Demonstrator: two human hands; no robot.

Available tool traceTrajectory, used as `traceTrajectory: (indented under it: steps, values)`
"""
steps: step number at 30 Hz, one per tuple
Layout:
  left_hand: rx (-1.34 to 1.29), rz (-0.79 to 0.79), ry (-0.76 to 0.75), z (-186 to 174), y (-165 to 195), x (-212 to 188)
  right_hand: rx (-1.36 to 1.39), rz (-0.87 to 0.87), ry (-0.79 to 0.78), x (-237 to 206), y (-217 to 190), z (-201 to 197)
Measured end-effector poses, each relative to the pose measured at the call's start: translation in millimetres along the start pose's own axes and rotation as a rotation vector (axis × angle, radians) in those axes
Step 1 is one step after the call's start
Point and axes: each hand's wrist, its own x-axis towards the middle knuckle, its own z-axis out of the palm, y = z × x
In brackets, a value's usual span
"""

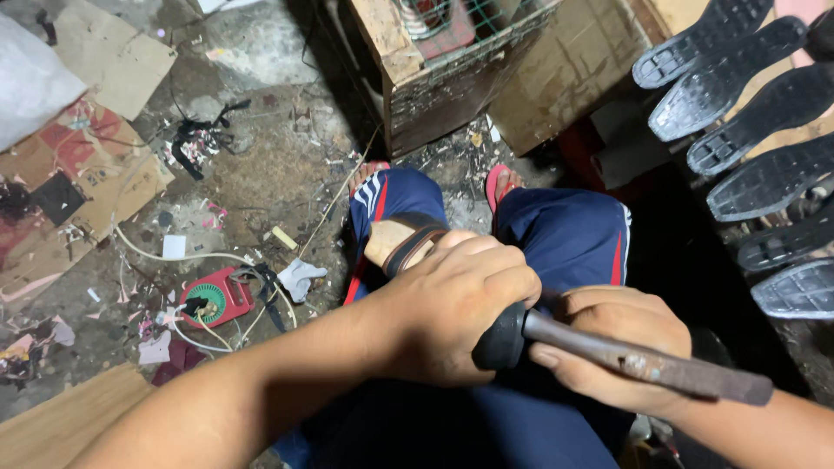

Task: The person sits on the floor holding a shoe upper fitted over a wooden last on their lap. They use a hammer to repeatedly pound the sole and edge of the shoe, turning the shoe to work different sides, and press and check the sole fit with their hands.

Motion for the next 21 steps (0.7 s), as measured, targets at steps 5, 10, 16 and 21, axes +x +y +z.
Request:
traceTrajectory:
  steps: [5,10,16,21]
  values:
    - [0.032,-0.017,-0.05,-5.5,-9.6,11.9,-0.165,-0.04,-0.141,26.4,6.1,-6.5]
    - [-0.04,-0.113,0.004,-13.3,-21.5,33.1,-0.461,0.192,-0.167,67.4,-31.3,-42.3]
    - [-0.016,-0.148,0.048,-13.1,-14.8,32.1,-0.254,0.39,-0.123,59.7,-52.5,-40.4]
    - [0.152,-0.121,0.228,8.8,-1.3,25.1,-0.329,0.461,0.113,30.2,-34.4,-20.8]
